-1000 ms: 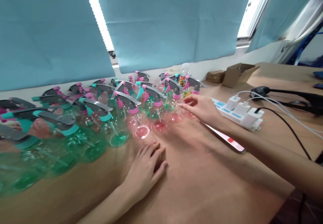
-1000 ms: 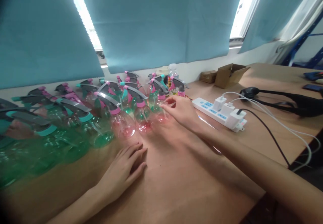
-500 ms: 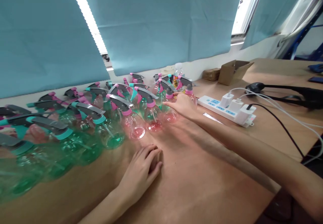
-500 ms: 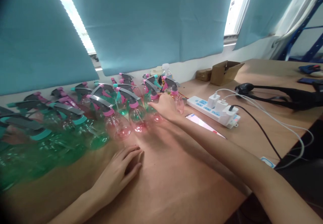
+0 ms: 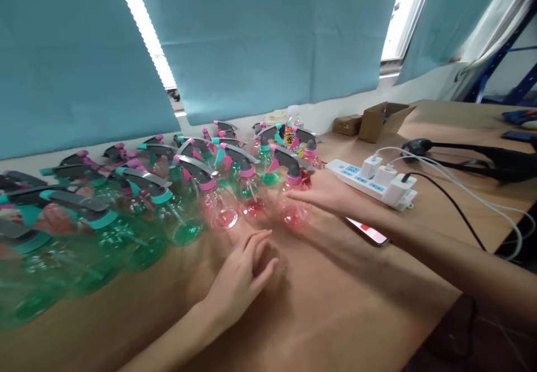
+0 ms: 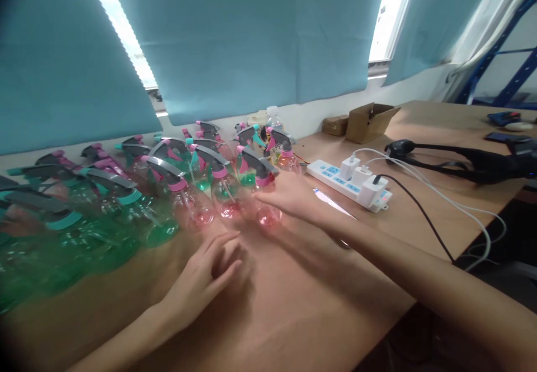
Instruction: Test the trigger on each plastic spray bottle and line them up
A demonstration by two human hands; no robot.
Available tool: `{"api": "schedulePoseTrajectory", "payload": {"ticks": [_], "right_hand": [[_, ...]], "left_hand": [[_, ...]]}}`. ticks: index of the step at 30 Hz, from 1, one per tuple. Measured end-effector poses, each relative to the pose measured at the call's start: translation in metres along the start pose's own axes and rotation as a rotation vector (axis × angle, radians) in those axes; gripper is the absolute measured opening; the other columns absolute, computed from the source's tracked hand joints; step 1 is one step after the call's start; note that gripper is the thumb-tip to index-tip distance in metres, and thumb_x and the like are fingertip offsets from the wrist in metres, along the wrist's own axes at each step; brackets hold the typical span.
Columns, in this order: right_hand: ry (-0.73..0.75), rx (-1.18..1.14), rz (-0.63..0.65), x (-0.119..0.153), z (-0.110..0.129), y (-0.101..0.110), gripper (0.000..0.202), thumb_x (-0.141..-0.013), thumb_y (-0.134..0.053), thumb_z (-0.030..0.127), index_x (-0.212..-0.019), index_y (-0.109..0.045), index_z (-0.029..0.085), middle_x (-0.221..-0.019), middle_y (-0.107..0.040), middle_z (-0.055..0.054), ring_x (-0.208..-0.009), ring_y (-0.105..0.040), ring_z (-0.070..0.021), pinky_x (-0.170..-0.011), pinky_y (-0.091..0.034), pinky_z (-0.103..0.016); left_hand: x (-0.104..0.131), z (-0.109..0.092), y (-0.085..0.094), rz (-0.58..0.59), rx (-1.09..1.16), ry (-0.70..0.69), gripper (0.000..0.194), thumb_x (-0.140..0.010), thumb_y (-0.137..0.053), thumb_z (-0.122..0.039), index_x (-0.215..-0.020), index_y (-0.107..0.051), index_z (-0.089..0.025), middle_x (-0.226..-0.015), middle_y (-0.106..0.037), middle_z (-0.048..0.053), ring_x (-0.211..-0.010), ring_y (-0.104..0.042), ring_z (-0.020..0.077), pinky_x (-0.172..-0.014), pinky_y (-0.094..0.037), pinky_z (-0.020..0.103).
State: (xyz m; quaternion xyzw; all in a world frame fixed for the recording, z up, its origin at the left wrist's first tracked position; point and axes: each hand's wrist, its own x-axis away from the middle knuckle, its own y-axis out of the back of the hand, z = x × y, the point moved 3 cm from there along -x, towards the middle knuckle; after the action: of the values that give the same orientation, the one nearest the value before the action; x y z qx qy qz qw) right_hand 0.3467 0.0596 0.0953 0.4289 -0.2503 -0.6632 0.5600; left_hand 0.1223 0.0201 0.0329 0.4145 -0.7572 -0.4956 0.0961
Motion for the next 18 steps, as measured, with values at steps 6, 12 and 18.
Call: {"api": "schedulePoseTrajectory", "payload": {"ticks": [6, 12, 18], "right_hand": [[0.329, -0.302, 0.105, 0.057, 0.043, 0.002, 0.02, -0.082, -0.064, 0.037, -0.099, -0.067, 0.027, -0.099, -0.071, -0.001, -0.093, -0.065, -0.0223, -0.077, -0.049, -0.033], [0.407, -0.222, 0.221, 0.064, 0.069, -0.006, 0.027, -0.079, -0.066, 0.047, -0.097, -0.066, 0.028, -0.092, -0.07, -0.001, -0.089, -0.063, -0.0228, -0.071, -0.047, -0.031], [0.453, -0.35, 0.248, 0.051, 0.097, -0.013, 0.046, -0.07, -0.075, 0.048, -0.108, -0.061, 0.026, -0.09, -0.066, 0.0, -0.08, -0.061, -0.0183, -0.064, -0.045, -0.027]], "left_hand": [[0.006, 0.0, 0.001, -0.04, 0.13, 0.047, 0.081, -0.084, -0.067, -0.039, -0.147, -0.017, -0.027, -0.147, -0.038, 0.013, -0.133, -0.04, 0.0329, -0.105, -0.037, 0.053], [0.024, -0.002, 0.005, -0.031, 0.239, 0.11, 0.081, -0.08, -0.071, -0.041, -0.145, -0.025, -0.027, -0.137, -0.051, 0.013, -0.121, -0.053, 0.0361, -0.095, -0.048, 0.053], [0.041, 0.001, 0.018, 0.014, 0.244, 0.128, 0.072, -0.077, -0.073, -0.042, -0.138, -0.04, -0.027, -0.129, -0.057, 0.011, -0.112, -0.059, 0.0354, -0.087, -0.053, 0.051]]}}
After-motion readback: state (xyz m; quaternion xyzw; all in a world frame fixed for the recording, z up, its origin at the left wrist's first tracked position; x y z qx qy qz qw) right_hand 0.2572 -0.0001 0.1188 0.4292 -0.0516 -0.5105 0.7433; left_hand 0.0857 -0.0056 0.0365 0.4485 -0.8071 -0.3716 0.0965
